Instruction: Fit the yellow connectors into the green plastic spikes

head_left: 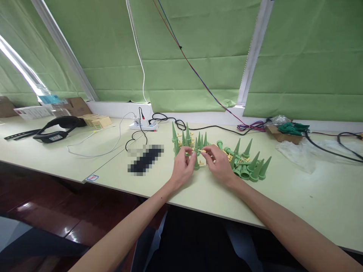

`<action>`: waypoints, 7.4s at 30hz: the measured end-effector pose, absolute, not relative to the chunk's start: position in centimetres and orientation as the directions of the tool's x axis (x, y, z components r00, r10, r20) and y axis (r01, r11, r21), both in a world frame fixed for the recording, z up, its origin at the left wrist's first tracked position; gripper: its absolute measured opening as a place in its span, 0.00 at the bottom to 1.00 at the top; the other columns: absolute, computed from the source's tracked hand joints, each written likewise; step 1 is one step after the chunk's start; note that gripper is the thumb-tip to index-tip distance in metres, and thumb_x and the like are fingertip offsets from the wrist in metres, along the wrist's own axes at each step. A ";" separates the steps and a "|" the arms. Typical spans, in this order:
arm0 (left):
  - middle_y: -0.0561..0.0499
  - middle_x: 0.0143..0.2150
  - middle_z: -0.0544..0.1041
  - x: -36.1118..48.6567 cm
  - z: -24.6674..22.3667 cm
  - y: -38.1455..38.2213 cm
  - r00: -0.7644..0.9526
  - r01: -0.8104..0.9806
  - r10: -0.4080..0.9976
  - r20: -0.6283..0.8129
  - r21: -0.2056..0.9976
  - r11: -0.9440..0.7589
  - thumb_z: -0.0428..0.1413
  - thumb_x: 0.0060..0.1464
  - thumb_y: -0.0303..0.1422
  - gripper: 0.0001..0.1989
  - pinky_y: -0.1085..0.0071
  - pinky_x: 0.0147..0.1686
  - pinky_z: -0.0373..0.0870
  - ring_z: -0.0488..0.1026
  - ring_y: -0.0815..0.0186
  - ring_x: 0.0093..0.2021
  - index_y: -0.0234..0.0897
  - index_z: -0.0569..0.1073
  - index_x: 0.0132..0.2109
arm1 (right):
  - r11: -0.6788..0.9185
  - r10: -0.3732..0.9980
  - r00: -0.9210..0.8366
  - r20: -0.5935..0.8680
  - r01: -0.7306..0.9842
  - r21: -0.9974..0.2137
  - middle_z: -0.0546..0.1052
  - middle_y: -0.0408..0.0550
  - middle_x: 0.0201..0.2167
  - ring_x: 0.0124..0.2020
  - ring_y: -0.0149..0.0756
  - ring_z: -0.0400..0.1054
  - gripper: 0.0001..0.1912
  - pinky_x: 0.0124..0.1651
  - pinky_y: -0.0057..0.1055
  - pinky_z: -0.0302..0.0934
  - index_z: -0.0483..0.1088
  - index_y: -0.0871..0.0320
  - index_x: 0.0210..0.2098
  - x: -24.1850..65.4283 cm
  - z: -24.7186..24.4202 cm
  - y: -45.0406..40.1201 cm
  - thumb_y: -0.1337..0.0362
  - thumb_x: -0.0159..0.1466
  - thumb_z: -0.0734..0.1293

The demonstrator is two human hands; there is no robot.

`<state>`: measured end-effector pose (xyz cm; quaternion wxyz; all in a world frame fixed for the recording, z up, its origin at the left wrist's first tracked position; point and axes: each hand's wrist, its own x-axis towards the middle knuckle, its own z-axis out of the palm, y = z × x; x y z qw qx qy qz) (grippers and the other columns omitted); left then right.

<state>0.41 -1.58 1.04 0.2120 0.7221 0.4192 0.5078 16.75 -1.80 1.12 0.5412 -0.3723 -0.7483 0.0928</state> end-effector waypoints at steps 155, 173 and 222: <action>0.55 0.24 0.65 0.3 0.6 -1.0 0.111 0.500 0.814 0.571 0.676 -0.542 0.48 0.63 0.41 0.14 0.72 0.23 0.54 0.57 0.72 0.21 0.37 0.66 0.34 | 0.480 0.876 -0.286 0.388 0.462 -0.745 0.72 0.39 0.22 0.23 0.32 0.64 0.10 0.30 0.29 0.55 0.63 0.54 0.37 16.6 0.9 -1.9 0.57 0.69 0.57; 0.56 0.22 0.63 0.3 0.6 -1.0 0.135 0.495 0.812 0.568 0.671 -0.552 0.48 0.62 0.43 0.14 0.72 0.23 0.54 0.56 0.72 0.20 0.37 0.67 0.34 | 0.457 0.889 -0.239 0.390 0.488 -0.743 0.70 0.40 0.20 0.21 0.33 0.63 0.18 0.32 0.31 0.56 0.63 0.55 0.31 16.5 0.8 -1.7 0.52 0.71 0.54; 0.56 0.27 0.69 0.2 0.7 -1.2 0.282 0.472 0.810 0.514 0.661 -0.583 0.54 0.54 0.32 0.06 0.74 0.24 0.60 0.63 0.72 0.22 0.38 0.67 0.40 | 0.506 0.859 -0.246 0.449 0.539 -0.674 0.63 0.40 0.21 0.24 0.33 0.57 0.16 0.30 0.30 0.49 0.57 0.55 0.25 17.1 0.3 -1.1 0.57 0.69 0.55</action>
